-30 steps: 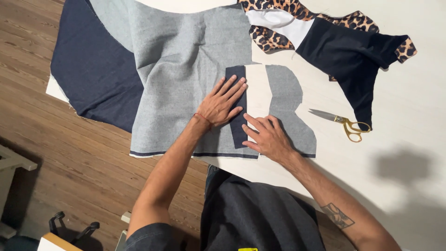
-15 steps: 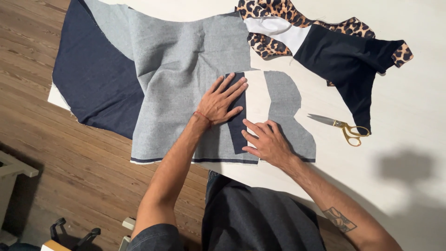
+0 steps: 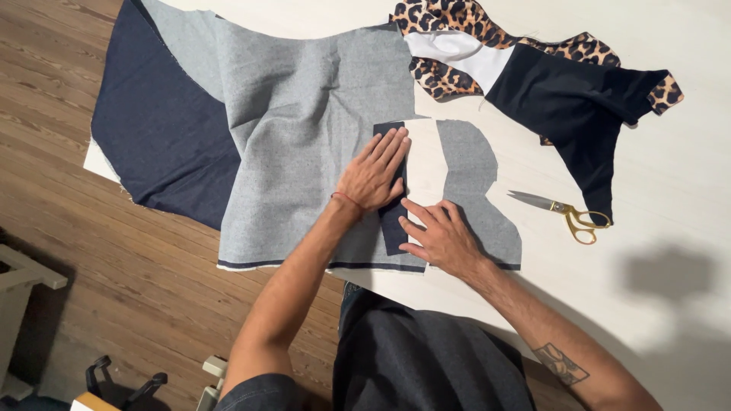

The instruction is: The person retrieves a piece of denim fabric, lays it on a cutting table, uses a leopard-print fabric piece as a template, and cuts the denim into the same shape using scissors.

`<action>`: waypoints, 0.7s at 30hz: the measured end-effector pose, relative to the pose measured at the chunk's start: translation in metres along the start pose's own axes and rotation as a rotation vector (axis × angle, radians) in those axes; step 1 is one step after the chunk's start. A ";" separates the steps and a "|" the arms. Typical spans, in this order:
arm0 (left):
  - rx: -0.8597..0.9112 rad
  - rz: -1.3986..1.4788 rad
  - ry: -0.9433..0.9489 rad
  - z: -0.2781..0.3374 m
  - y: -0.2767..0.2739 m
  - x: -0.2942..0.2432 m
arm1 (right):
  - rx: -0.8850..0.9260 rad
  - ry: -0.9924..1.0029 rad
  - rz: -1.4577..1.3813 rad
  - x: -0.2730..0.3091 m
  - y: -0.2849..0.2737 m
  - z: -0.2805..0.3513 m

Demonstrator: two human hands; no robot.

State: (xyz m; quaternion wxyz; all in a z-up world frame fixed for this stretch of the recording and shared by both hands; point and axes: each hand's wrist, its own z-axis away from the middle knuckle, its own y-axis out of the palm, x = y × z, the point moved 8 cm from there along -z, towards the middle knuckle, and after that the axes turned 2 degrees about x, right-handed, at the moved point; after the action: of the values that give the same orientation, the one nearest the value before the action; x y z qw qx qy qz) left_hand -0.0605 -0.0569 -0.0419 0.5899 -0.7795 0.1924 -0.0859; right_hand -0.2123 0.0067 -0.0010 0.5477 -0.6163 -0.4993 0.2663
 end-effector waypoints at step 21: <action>0.354 0.113 0.032 0.005 -0.003 0.020 | 0.029 -0.014 -0.013 -0.001 -0.003 0.000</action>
State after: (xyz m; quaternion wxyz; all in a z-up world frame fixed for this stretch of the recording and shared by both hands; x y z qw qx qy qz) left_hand -0.0396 -0.0604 -0.0422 0.7185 -0.6500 0.2272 -0.0977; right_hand -0.2135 0.0052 0.0011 0.5550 -0.6029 -0.5033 0.2743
